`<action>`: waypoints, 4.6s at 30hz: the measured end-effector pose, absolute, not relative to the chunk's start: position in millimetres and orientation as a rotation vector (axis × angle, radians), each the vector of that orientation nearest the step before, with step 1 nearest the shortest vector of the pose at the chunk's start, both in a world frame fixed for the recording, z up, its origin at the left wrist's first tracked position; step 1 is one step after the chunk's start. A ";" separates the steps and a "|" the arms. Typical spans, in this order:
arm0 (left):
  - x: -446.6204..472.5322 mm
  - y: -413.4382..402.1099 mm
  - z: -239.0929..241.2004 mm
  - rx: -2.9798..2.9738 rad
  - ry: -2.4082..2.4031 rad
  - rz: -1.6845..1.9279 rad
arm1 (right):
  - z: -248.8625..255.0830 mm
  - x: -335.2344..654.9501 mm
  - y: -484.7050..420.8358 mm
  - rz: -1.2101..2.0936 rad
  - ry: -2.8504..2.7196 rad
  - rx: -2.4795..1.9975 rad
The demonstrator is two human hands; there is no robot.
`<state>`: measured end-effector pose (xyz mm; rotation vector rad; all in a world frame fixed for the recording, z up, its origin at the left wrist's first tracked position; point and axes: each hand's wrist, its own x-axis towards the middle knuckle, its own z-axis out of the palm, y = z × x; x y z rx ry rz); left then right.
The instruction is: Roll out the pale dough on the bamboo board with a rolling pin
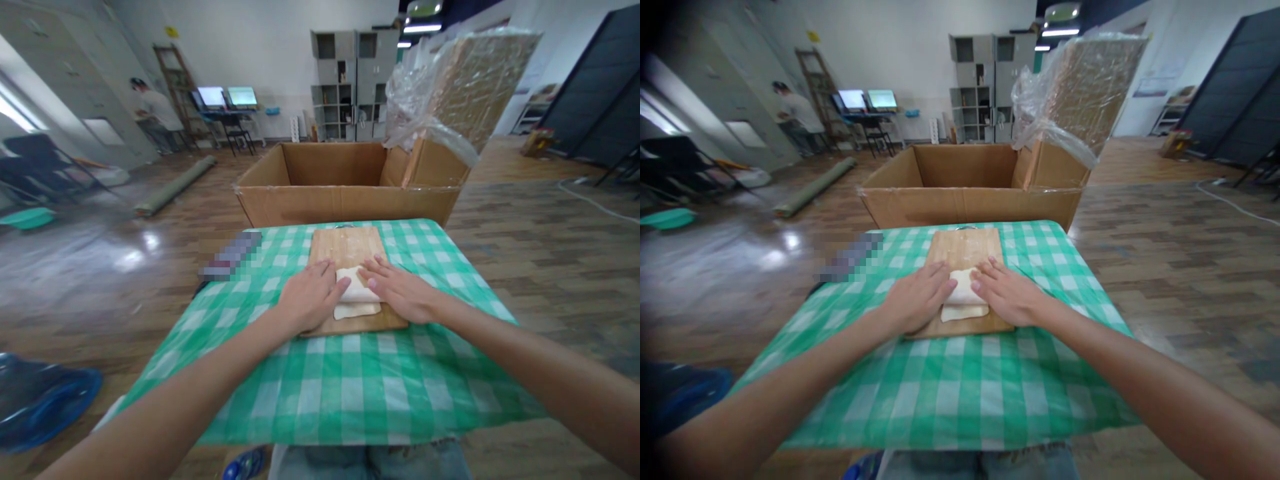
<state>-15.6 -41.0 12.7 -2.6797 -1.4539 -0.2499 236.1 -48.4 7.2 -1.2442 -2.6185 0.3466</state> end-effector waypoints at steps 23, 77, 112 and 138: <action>-21.5 -77.8 8.7 -2.682 -1.436 -0.319 | 12.3 240.0 -92.0 0.239 -2.644 -1.233; -28.2 -64.7 1.0 -2.711 -1.474 -0.394 | 9.3 232.8 -60.0 -0.040 -2.647 -1.248; -32.6 11.7 -10.7 -2.750 -1.304 -0.141 | 0.3 231.9 8.8 -0.030 -2.784 -1.050; -38.8 -14.0 -1.1 -2.930 -1.407 -0.293 | 6.9 203.1 -76.8 -0.017 -2.543 -1.347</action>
